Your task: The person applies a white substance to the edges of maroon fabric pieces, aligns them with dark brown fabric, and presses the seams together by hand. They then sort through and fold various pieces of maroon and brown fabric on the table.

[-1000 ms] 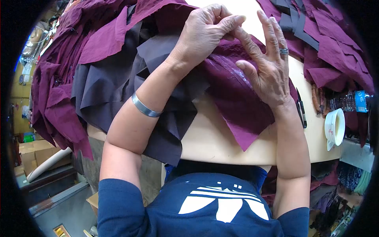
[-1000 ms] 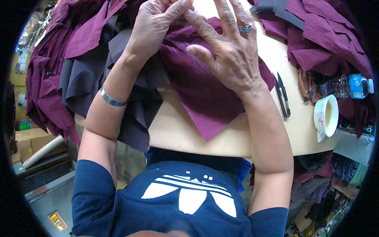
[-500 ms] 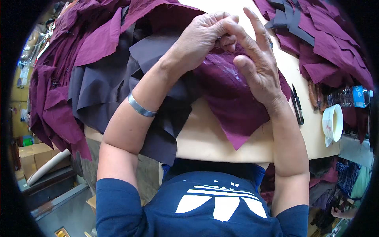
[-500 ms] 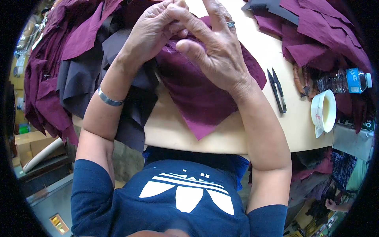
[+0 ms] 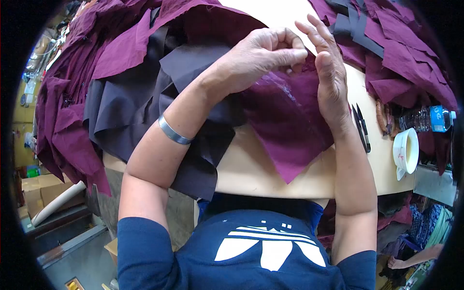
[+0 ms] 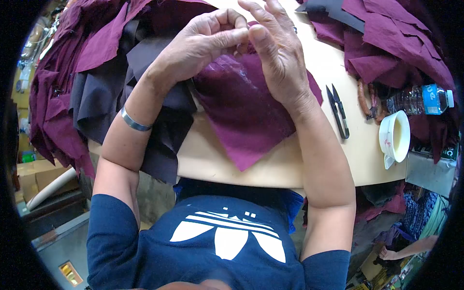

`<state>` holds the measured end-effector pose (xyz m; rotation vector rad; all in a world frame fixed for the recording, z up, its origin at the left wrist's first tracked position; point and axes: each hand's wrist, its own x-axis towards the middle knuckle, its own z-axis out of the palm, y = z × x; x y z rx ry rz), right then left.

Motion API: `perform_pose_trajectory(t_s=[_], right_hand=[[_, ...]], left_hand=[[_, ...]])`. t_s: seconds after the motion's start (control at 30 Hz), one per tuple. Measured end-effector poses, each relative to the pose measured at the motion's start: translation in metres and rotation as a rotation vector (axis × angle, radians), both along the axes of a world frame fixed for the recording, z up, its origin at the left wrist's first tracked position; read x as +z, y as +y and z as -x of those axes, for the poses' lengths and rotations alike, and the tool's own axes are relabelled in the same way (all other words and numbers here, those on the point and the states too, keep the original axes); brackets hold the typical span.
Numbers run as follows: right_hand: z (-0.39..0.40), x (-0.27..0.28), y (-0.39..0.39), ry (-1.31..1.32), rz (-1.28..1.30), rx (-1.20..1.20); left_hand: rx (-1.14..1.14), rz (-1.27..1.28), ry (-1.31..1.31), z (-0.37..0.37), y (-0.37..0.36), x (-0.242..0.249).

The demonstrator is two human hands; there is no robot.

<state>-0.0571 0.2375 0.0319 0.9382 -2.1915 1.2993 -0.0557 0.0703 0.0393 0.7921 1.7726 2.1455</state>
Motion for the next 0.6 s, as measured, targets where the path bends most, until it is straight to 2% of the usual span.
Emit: perform_pose_trajectory(t_s=[0.13, 0.23, 0.27, 0.3, 0.37, 0.4, 0.43, 0.5, 0.57, 0.6], right_hand=[[0.007, -0.005, 0.004, -0.118, 0.16, 0.047], [0.014, -0.015, 0.006, -0.078, -0.004, -0.051], [0.013, -0.015, 0.007, -0.044, -0.115, -0.112], [0.014, -0.021, 0.01, -0.085, -0.119, -0.095], [0.02, -0.036, 0.012, -0.164, -0.124, -0.061], [0.014, -0.03, 0.008, -0.144, -0.223, -0.191], [0.014, -0.027, 0.008, -0.145, -0.251, -0.192], [0.016, -0.029, 0.011, -0.157, -0.316, -0.194], [0.017, -0.03, 0.012, -0.104, -0.333, -0.174], [0.018, -0.032, 0.012, -0.072, -0.34, -0.167]], left_hand=[[0.013, -0.086, 0.018, -0.01, 0.01, 0.007], [-0.004, -0.167, 0.032, -0.027, 0.009, 0.036], [-0.079, -0.262, 0.0, -0.034, 0.006, 0.043], [-0.01, -0.125, 0.095, -0.042, 0.001, 0.053], [-0.377, -0.075, 0.133, -0.056, -0.019, 0.062], [-0.543, -0.038, 0.146, -0.062, -0.024, 0.065], [-0.679, 0.002, 0.146, -0.067, -0.024, 0.061], [-0.861, 0.302, -0.04, -0.08, -0.028, 0.062], [-0.729, 0.565, -0.074, -0.089, -0.033, 0.064], [-0.631, 0.68, 0.05, -0.092, -0.038, 0.058]])
